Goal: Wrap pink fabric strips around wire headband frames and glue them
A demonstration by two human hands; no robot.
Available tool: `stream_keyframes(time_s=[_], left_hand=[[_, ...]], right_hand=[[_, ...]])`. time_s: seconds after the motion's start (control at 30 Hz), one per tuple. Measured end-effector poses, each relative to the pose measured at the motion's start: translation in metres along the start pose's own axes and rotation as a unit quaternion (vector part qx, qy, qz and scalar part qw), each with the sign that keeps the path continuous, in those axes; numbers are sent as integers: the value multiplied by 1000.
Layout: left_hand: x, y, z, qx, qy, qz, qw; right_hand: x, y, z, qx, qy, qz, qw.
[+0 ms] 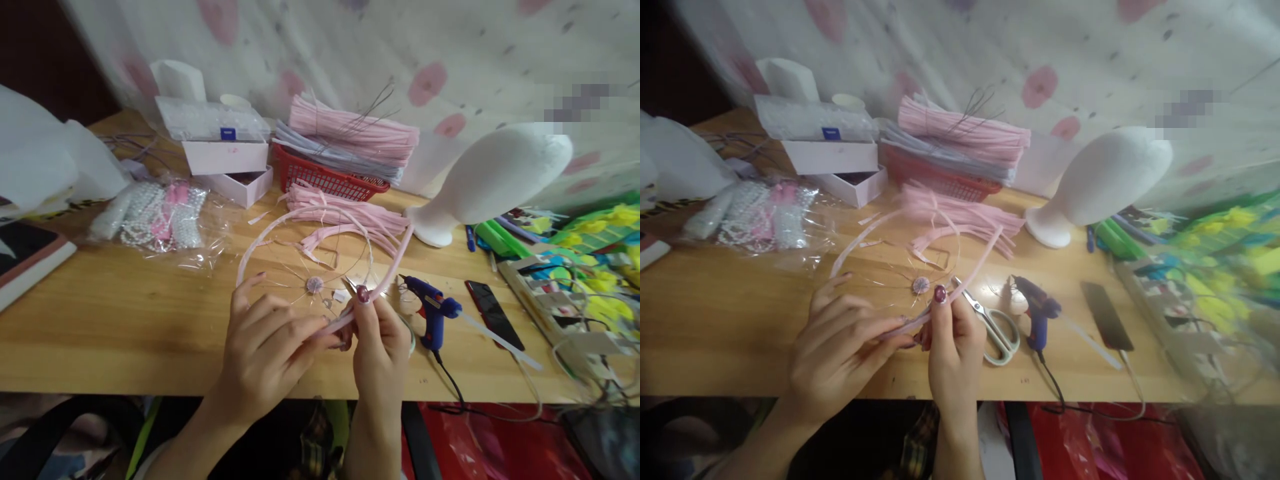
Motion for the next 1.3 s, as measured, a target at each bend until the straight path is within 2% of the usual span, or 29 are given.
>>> stream_keyframes(time_s=[0.1,0.27,0.4,0.5,0.6,0.7,0.83,0.93,1.1,1.2,1.3], left_hand=[[-1,-2,-2,1,-9,-1,1000],[0,-2,-5,2,-25,-3,1000],[4,-5,-8,2,-45,-11,999],[12,-11,-12,29,-78,-38,996],[22,-15,-27,-7,-56,-88,994],[29,-6,-44,-41,-1,-88,995],[39,24,-51,-12,49,-31,998],[47,45,-46,33,42,17,998],[44,63,-35,133,-14,33,990],[39,66,-33,144,-90,-7,985],[41,63,-30,163,-164,-103,967]], right_hand=[[-1,-4,-3,4,-23,1,1000],[-12,-4,-5,-8,66,69,995],[-19,-5,-5,-6,63,97,993],[-14,-3,-10,-9,13,41,999],[-3,4,-18,23,-93,-56,994],[10,14,-23,115,-186,-146,965],[31,27,-24,189,-246,-250,917],[43,36,-25,223,-279,-279,892],[53,53,-26,269,-287,-301,869],[53,66,-22,255,-278,-309,873],[53,78,-15,246,-289,-306,873]])
Point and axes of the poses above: each hand's wrist, its own y-axis towards the middle knuckle, its own z-axis out of the palm, x = y × z, the point moved 3 cm from there along y, towards the middle knuckle, and after that the axes turned 2 degrees about -z, right-handed, at the moved point
